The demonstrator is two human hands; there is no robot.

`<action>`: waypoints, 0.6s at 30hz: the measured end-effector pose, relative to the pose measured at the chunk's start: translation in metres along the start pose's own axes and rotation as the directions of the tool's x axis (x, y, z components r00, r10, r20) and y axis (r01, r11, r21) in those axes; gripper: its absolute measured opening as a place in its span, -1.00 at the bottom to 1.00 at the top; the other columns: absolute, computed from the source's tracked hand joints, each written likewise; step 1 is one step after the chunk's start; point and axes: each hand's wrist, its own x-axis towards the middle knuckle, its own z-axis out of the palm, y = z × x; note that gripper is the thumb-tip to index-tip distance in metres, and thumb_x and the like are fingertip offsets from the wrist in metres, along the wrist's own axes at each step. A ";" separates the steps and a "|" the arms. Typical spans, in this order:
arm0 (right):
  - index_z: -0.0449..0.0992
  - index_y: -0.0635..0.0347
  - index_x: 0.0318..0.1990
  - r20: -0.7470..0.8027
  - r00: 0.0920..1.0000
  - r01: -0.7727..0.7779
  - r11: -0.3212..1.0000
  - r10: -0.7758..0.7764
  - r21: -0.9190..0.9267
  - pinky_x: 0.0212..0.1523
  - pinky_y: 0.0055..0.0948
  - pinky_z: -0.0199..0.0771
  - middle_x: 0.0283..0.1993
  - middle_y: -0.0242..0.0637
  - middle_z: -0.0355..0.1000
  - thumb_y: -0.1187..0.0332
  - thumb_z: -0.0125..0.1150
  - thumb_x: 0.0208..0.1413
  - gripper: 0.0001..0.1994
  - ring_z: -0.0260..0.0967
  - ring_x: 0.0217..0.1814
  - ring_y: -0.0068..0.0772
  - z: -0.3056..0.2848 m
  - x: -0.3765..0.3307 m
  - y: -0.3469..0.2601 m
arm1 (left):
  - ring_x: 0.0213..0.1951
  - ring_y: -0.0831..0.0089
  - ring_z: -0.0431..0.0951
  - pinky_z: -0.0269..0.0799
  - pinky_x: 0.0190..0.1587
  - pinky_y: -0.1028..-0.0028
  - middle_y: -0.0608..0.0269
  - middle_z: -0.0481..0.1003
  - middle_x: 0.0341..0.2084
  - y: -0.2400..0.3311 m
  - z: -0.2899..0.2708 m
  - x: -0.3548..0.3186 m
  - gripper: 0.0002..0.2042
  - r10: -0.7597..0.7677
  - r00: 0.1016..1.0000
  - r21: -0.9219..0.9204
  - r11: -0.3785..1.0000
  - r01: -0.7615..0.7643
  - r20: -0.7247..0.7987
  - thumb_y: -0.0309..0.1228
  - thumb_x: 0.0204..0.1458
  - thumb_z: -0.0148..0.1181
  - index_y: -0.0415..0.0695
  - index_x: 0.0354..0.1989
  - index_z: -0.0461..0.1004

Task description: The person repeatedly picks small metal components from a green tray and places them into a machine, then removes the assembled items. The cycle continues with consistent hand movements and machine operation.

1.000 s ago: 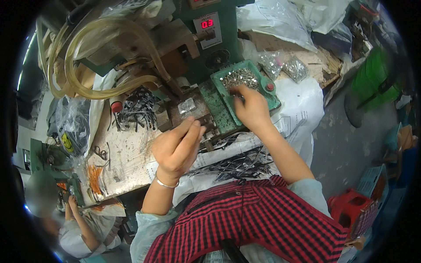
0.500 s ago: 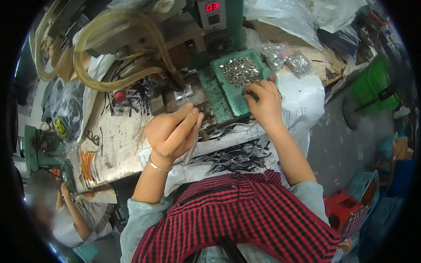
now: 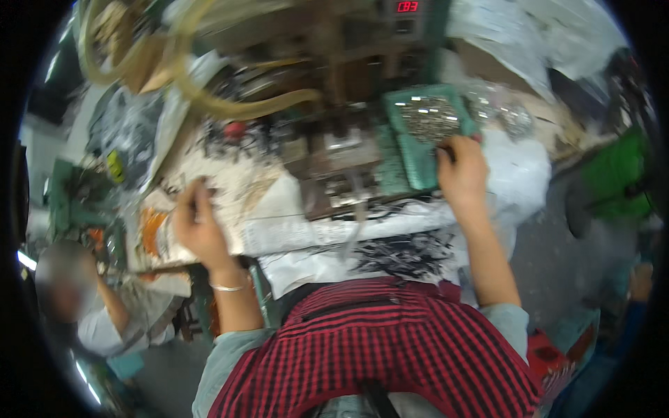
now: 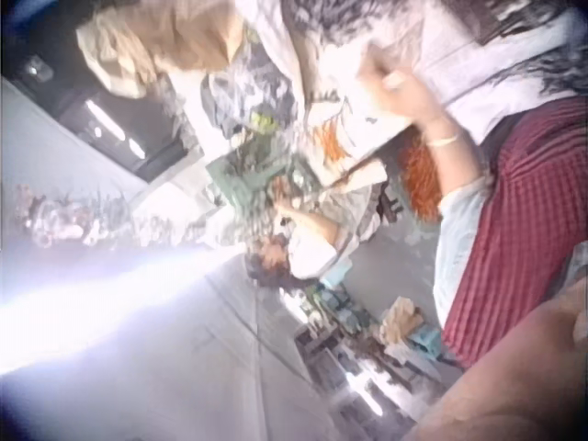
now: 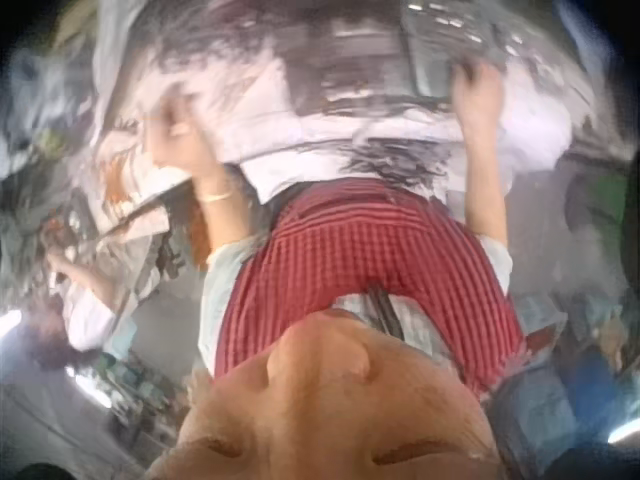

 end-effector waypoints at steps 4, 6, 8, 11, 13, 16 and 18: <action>0.63 0.27 -0.27 0.086 0.991 -0.110 0.986 0.100 0.124 -0.19 -0.28 0.50 -0.28 -0.14 0.55 0.51 0.33 0.06 -0.92 0.52 -0.25 -0.17 -0.007 0.010 -0.006 | -0.30 0.25 0.54 0.45 -0.23 0.35 0.13 0.59 -0.35 -0.052 0.003 0.042 -0.89 0.086 0.951 0.343 0.920 -0.191 0.297 -0.51 0.07 0.35 -0.22 -0.24 0.66; 0.65 0.22 -0.30 0.072 0.995 -0.068 0.997 0.066 0.025 -0.11 -0.23 0.47 -0.30 -0.19 0.52 0.49 0.36 0.00 -0.91 0.49 -0.20 -0.11 -0.008 0.008 -0.016 | -0.24 0.13 0.53 0.47 -0.14 0.25 0.12 0.57 -0.33 -0.089 0.029 0.031 -0.87 0.063 0.915 0.526 0.802 -0.284 0.399 -0.44 -0.01 0.42 -0.21 -0.31 0.65; 0.65 0.17 -0.32 0.059 0.997 -0.058 0.998 0.058 -0.011 -0.06 -0.17 0.45 -0.31 -0.21 0.50 0.47 0.38 -0.02 -0.91 0.46 -0.13 -0.07 -0.004 0.006 -0.022 | -0.19 0.06 0.52 0.47 -0.09 0.20 0.10 0.56 -0.31 -0.121 0.056 0.013 -0.84 -0.005 0.916 0.625 0.733 -0.269 0.400 -0.39 -0.05 0.45 -0.19 -0.37 0.65; 0.64 0.14 -0.36 0.026 0.998 -0.047 0.996 0.049 -0.077 -0.02 -0.11 0.44 -0.30 -0.20 0.50 0.43 0.39 -0.04 -0.92 0.45 -0.07 -0.01 -0.001 0.004 -0.025 | -0.16 0.00 0.52 0.48 -0.08 0.16 0.04 0.57 -0.29 -0.127 0.071 0.004 -0.85 -0.093 0.913 0.600 0.780 -0.180 0.396 -0.39 -0.06 0.44 -0.19 -0.38 0.65; 0.62 0.19 -0.36 -0.006 1.000 0.012 0.990 -0.013 -0.139 -0.01 -0.11 0.45 -0.30 -0.17 0.51 0.43 0.39 -0.04 -0.91 0.46 -0.13 0.02 0.005 0.009 -0.027 | -0.17 0.00 0.53 0.48 -0.08 0.15 0.03 0.57 -0.29 -0.129 0.066 0.009 -0.85 -0.062 0.899 0.576 0.786 -0.224 0.434 -0.40 -0.07 0.42 -0.20 -0.37 0.65; 0.56 0.19 -0.39 0.016 1.000 0.011 0.979 -0.008 -0.203 -0.07 -0.07 0.46 -0.30 -0.15 0.52 0.42 0.37 -0.04 -0.90 0.49 -0.13 0.02 0.000 0.004 -0.028 | -0.18 -0.02 0.55 0.50 -0.10 0.10 0.01 0.58 -0.32 -0.131 0.057 0.013 -0.89 -0.051 0.848 0.529 0.801 -0.280 0.527 -0.42 -0.07 0.31 -0.19 -0.42 0.62; 0.54 0.16 -0.40 -0.048 0.999 -0.005 0.987 -0.003 -0.161 -0.15 -0.06 0.46 -0.34 -0.19 0.53 0.43 0.36 -0.04 -0.91 0.50 -0.20 -0.01 0.005 0.001 -0.024 | -0.19 -0.02 0.55 0.50 -0.12 0.08 0.00 0.58 -0.33 -0.147 0.047 0.017 -0.91 -0.003 0.852 0.547 0.768 -0.333 0.524 -0.43 -0.05 0.27 -0.20 -0.45 0.60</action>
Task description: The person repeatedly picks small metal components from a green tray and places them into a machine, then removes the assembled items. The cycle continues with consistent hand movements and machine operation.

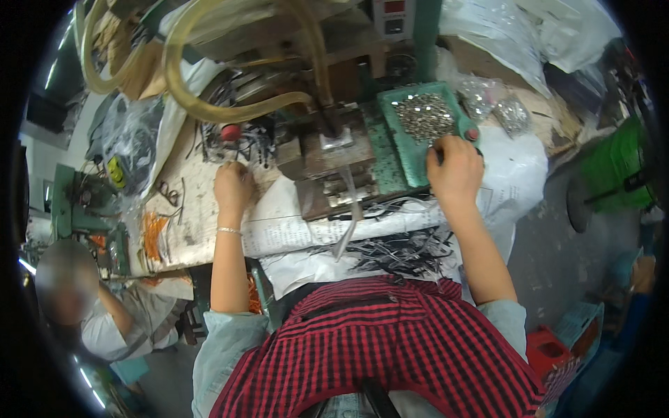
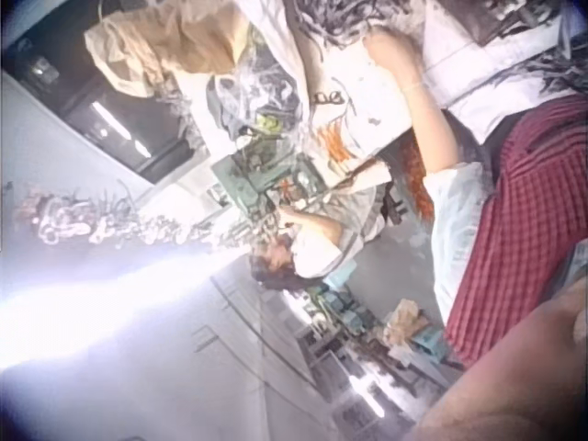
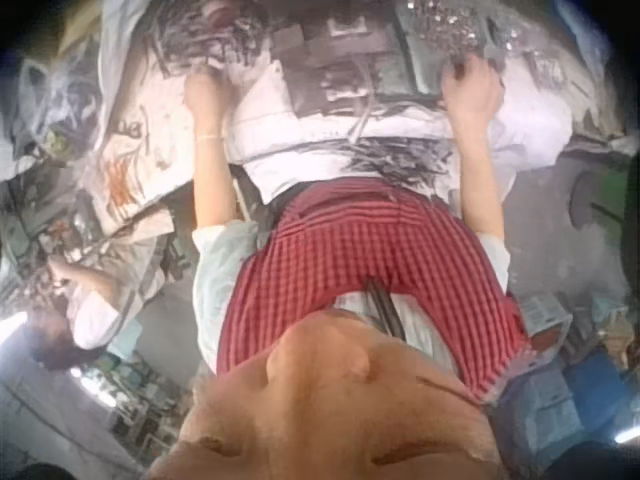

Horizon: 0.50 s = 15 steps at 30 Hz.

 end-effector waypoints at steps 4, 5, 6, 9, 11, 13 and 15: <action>0.58 0.24 -0.30 -0.032 0.997 -0.066 0.978 0.074 0.196 -0.18 -0.20 0.50 -0.31 -0.14 0.56 0.46 0.35 0.04 -0.90 0.54 -0.25 -0.10 -0.003 -0.002 0.003 | -0.22 -0.02 0.54 0.50 -0.15 0.09 0.01 0.58 -0.36 -0.014 0.006 -0.002 -0.91 0.069 0.997 -0.008 0.998 -0.069 -0.018 -0.44 -0.04 0.26 -0.19 -0.49 0.58; 0.59 0.26 -0.29 -0.037 0.995 -0.078 0.968 0.089 0.239 -0.19 -0.21 0.51 -0.30 -0.12 0.55 0.47 0.35 0.04 -0.89 0.54 -0.27 -0.09 -0.002 -0.004 0.013 | -0.23 -0.03 0.54 0.48 -0.15 0.10 0.01 0.56 -0.36 -0.009 -0.005 -0.004 -0.84 0.049 0.998 -0.106 0.993 -0.044 0.039 -0.36 -0.05 0.37 -0.18 -0.48 0.56; 0.59 0.26 -0.29 -0.005 0.997 -0.075 0.964 0.079 0.255 -0.16 -0.20 0.50 -0.30 -0.13 0.55 0.47 0.36 0.03 -0.89 0.53 -0.23 -0.07 -0.003 -0.003 0.015 | -0.24 -0.03 0.53 0.46 -0.16 0.10 0.01 0.54 -0.36 -0.020 0.002 -0.012 -0.76 0.050 0.998 -0.106 0.993 -0.046 0.030 -0.30 -0.06 0.45 -0.18 -0.46 0.53; 0.61 0.23 -0.28 0.054 0.996 -0.084 0.982 0.076 0.168 -0.07 -0.17 0.47 -0.28 -0.16 0.54 0.46 0.37 0.00 -0.88 0.50 -0.15 -0.03 -0.009 -0.003 0.010 | -0.27 -0.03 0.55 0.47 -0.19 0.11 0.01 0.55 -0.37 -0.020 0.007 -0.007 -0.80 -0.027 0.997 -0.124 0.992 0.036 0.073 -0.32 -0.02 0.40 -0.16 -0.44 0.53; 0.62 0.19 -0.29 0.055 0.995 -0.094 0.991 0.089 0.096 -0.02 -0.13 0.46 -0.27 -0.17 0.53 0.45 0.39 -0.03 -0.87 0.48 -0.10 -0.01 -0.010 0.000 0.004 | -0.30 -0.03 0.57 0.48 -0.23 0.11 0.00 0.56 -0.39 -0.020 -0.001 0.001 -0.83 0.004 0.991 -0.045 0.999 0.002 0.135 -0.34 -0.01 0.37 -0.16 -0.43 0.54; 0.64 0.12 -0.30 0.032 0.992 -0.126 0.991 0.125 0.034 0.02 -0.09 0.45 -0.26 -0.17 0.51 0.42 0.41 -0.06 -0.86 0.45 -0.05 0.00 -0.011 -0.001 0.002 | -0.33 -0.02 0.59 0.50 -0.25 0.10 0.00 0.58 -0.41 -0.025 -0.008 0.009 -0.86 0.044 0.987 0.013 0.999 -0.047 0.155 -0.36 0.00 0.33 -0.16 -0.42 0.55; 0.62 0.16 -0.32 0.040 0.992 -0.118 0.993 0.118 -0.015 -0.02 -0.10 0.45 -0.24 -0.18 0.52 0.43 0.40 -0.05 -0.88 0.46 -0.07 0.00 -0.009 0.002 -0.001 | -0.34 -0.02 0.60 0.51 -0.27 0.10 -0.01 0.58 -0.43 -0.033 -0.013 0.014 -0.89 0.100 0.986 0.051 0.993 -0.108 0.137 -0.39 0.00 0.30 -0.16 -0.41 0.56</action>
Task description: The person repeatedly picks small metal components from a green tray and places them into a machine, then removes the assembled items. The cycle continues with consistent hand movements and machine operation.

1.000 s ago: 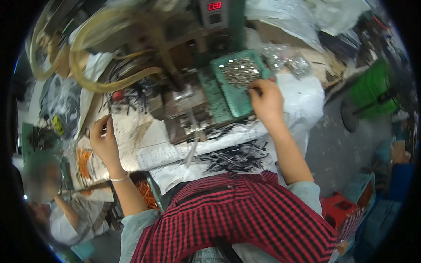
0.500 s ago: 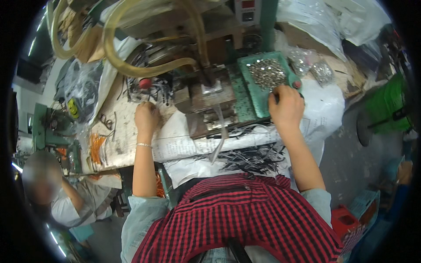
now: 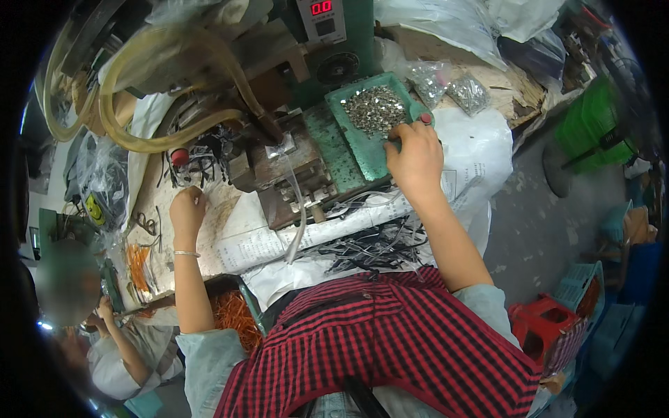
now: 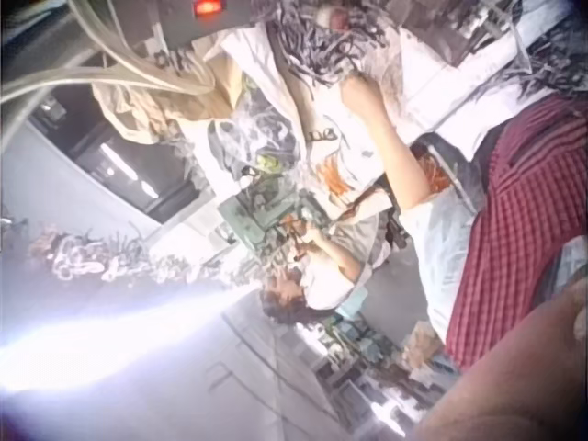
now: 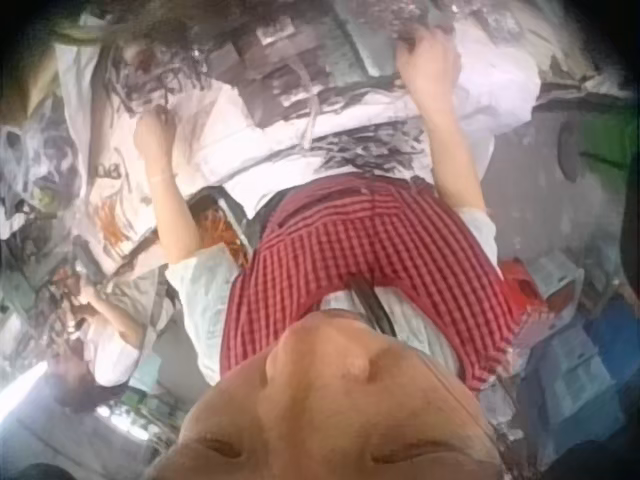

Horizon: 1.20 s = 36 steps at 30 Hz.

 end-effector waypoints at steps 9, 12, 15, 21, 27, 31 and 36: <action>0.60 0.23 -0.22 -0.042 0.998 -0.045 0.993 0.049 0.105 -0.10 -0.23 0.50 -0.22 -0.15 0.57 0.46 0.34 0.07 -0.87 0.53 -0.16 -0.10 0.000 -0.007 0.006 | -0.30 0.55 0.62 0.48 -0.34 0.47 0.10 0.66 -0.31 0.030 -0.030 -0.057 -0.74 -0.444 0.879 -0.704 0.569 0.425 0.173 -0.35 0.32 0.14 -0.12 0.12 0.40; 0.64 0.18 -0.17 -0.081 0.989 -0.085 0.933 0.121 0.350 -0.15 -0.18 0.51 -0.31 -0.15 0.58 0.45 0.30 0.13 -0.87 0.55 -0.24 -0.07 0.006 0.001 0.010 | -0.17 0.38 0.67 0.58 -0.19 0.42 0.01 0.65 -0.14 0.048 -0.043 -0.068 -0.65 -0.422 0.889 -0.981 -0.003 0.195 0.179 -0.34 0.30 0.18 -0.21 0.17 0.37; 0.67 0.19 -0.16 -0.115 0.988 -0.052 0.926 0.102 0.374 -0.14 -0.24 0.52 -0.26 -0.13 0.61 0.45 0.29 0.16 -0.87 0.55 -0.24 -0.07 0.003 0.011 0.004 | 0.03 0.14 0.65 0.59 0.04 0.33 -0.16 0.60 0.00 0.104 -0.104 -0.053 -0.54 -0.312 0.930 -0.978 -0.016 -0.207 -0.192 -0.36 0.24 0.26 -0.37 0.20 0.30; 0.67 0.23 -0.17 0.025 0.973 -0.209 0.830 0.230 0.518 -0.15 -0.41 0.52 -0.27 -0.20 0.62 0.46 0.32 0.15 -0.87 0.57 -0.25 -0.32 0.005 0.021 -0.026 | -0.35 0.50 0.54 0.48 -0.34 0.56 0.16 0.51 -0.31 0.136 -0.139 -0.033 -0.90 -0.251 0.886 -0.889 0.352 -0.292 -0.390 -0.60 0.25 0.17 -0.34 -0.16 0.58; 0.67 0.24 -0.17 -0.156 0.974 0.226 0.669 -0.163 0.708 -0.04 -0.36 0.52 -0.19 -0.15 0.61 0.56 0.31 0.08 -0.84 0.58 -0.12 -0.21 -0.029 0.026 -0.106 | -0.38 0.34 0.63 0.55 -0.42 0.53 -0.07 0.57 -0.26 0.190 -0.174 -0.017 -0.79 -0.166 0.817 -0.834 0.097 -0.544 -0.552 -0.41 0.34 0.15 -0.36 -0.07 0.50; 0.53 0.31 0.00 -0.012 0.995 0.058 0.460 -0.102 0.886 0.02 -0.41 0.51 -0.08 -0.15 0.59 0.59 0.33 0.08 -0.69 0.57 -0.05 -0.33 -0.012 0.011 -0.135 | -0.59 0.38 0.60 0.55 -0.56 0.56 -0.05 0.59 -0.39 0.201 -0.189 -0.014 -0.74 -0.301 0.835 -0.885 0.075 -0.460 -0.460 -0.36 0.34 0.16 -0.39 -0.12 0.48; 0.32 0.35 0.22 0.103 0.994 -0.089 0.249 -0.043 0.964 0.13 -0.45 0.49 0.03 -0.15 0.58 0.58 0.34 0.13 -0.50 0.55 0.08 -0.43 -0.011 0.006 -0.141 | -0.58 0.44 0.59 0.49 -0.59 0.60 -0.02 0.61 -0.36 0.202 -0.167 0.020 -0.77 -0.298 0.714 -0.774 0.209 -0.598 -0.633 -0.38 0.35 0.15 -0.38 -0.15 0.49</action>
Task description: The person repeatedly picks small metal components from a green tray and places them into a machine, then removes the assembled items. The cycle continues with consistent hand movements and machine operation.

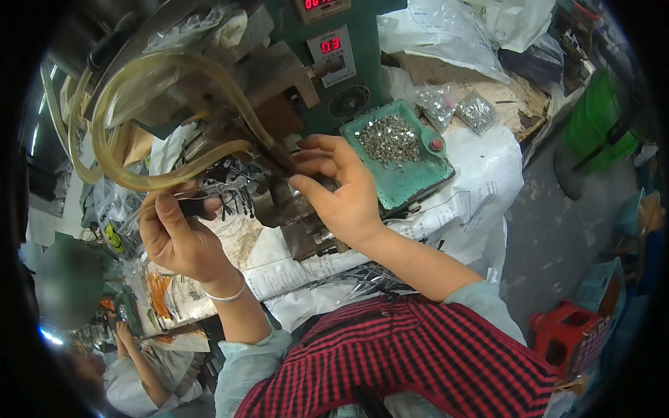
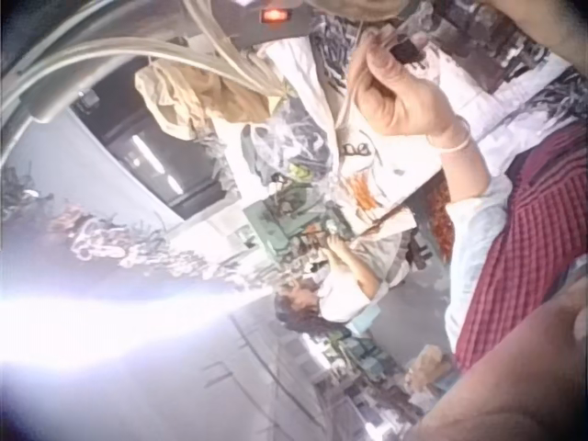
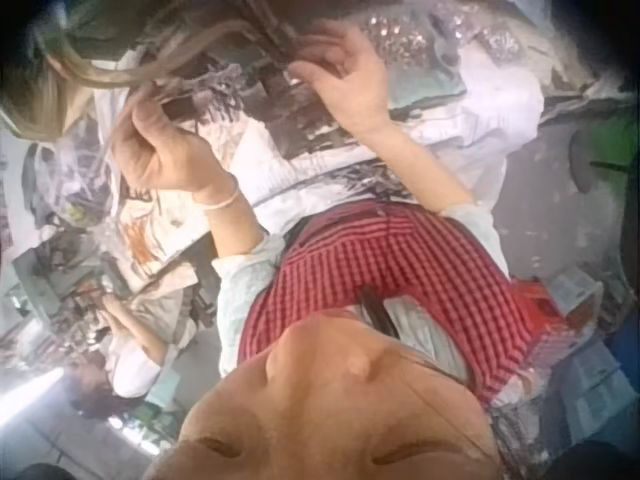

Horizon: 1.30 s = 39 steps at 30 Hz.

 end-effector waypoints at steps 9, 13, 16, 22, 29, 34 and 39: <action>0.30 0.36 0.24 -0.037 0.999 0.003 0.997 -0.006 -0.075 0.15 -0.45 0.46 -0.03 -0.12 0.62 0.57 0.39 0.09 -0.44 0.53 0.09 -0.44 0.001 0.001 -0.002 | -0.45 0.38 0.65 0.63 -0.57 0.53 -0.09 0.63 -0.34 0.001 -0.002 0.004 -0.80 0.061 0.995 0.097 0.993 -0.068 0.073 -0.45 0.34 0.14 -0.41 -0.14 0.51; 0.29 0.40 0.25 -0.008 1.000 -0.018 0.995 0.017 -0.100 0.13 -0.45 0.45 -0.15 -0.17 0.64 0.52 0.42 0.06 -0.40 0.53 0.05 -0.45 -0.006 0.002 -0.003 | -0.44 0.35 0.67 0.65 -0.48 0.52 -0.08 0.63 -0.31 0.002 -0.005 0.008 -0.83 0.035 0.992 0.079 0.996 -0.046 0.125 -0.52 0.33 0.13 -0.44 -0.14 0.52; 0.26 0.41 0.32 0.054 0.983 -0.176 0.984 0.173 0.037 0.15 -0.46 0.42 -0.10 -0.17 0.61 0.57 0.33 0.08 -0.38 0.48 0.09 -0.43 -0.005 0.004 -0.025 | -0.45 0.32 0.68 0.63 -0.39 0.51 -0.08 0.62 -0.28 0.007 -0.004 0.005 -0.85 0.010 0.996 0.064 0.998 -0.016 0.094 -0.57 0.31 0.12 -0.47 -0.15 0.52; 0.28 0.36 0.39 0.230 0.969 -0.072 0.993 0.092 -0.096 0.30 -0.34 0.36 0.20 -0.12 0.50 0.61 0.13 0.13 -0.40 0.41 0.31 -0.25 -0.021 -0.009 -0.052 | -0.30 0.33 0.72 0.55 -0.25 0.44 0.13 0.70 -0.21 0.002 -0.012 -0.032 -0.94 0.264 0.736 0.281 0.803 -0.525 0.623 -0.53 0.04 0.30 -0.13 -0.30 0.61; 0.63 0.19 0.00 0.075 0.997 0.077 0.498 -0.024 -0.864 0.14 -0.17 0.51 0.02 -0.06 0.61 0.53 0.11 0.13 -0.69 0.54 0.12 0.04 -0.130 -0.015 0.043 | -0.57 0.46 0.51 0.35 -0.57 0.50 0.15 0.69 -0.27 -0.017 0.018 -0.073 -0.70 0.382 0.642 0.212 0.727 -0.653 0.664 -0.50 -0.17 0.56 -0.08 -0.21 0.67; 0.62 0.21 -0.06 -0.125 0.958 0.061 0.610 -0.258 -0.790 0.03 -0.20 0.55 -0.10 -0.09 0.62 0.52 0.12 0.14 -0.75 0.58 -0.05 0.02 -0.148 0.006 0.030 | -0.58 0.45 0.50 0.34 -0.57 0.51 0.16 0.69 -0.28 -0.023 0.018 -0.076 -0.72 0.395 0.658 0.217 0.729 -0.649 0.641 -0.50 -0.19 0.56 -0.08 -0.24 0.68; 0.62 0.21 -0.20 -0.006 1.000 -0.004 0.514 -0.002 -0.858 -0.09 -0.32 0.50 -0.24 -0.20 0.54 0.52 0.31 0.06 -0.86 0.53 -0.15 -0.20 -0.160 -0.008 0.042 | -0.59 0.46 0.49 0.32 -0.57 0.51 0.16 0.69 -0.27 -0.021 0.020 -0.073 -0.69 0.400 0.655 0.211 0.729 -0.651 0.641 -0.50 -0.19 0.56 -0.08 -0.20 0.68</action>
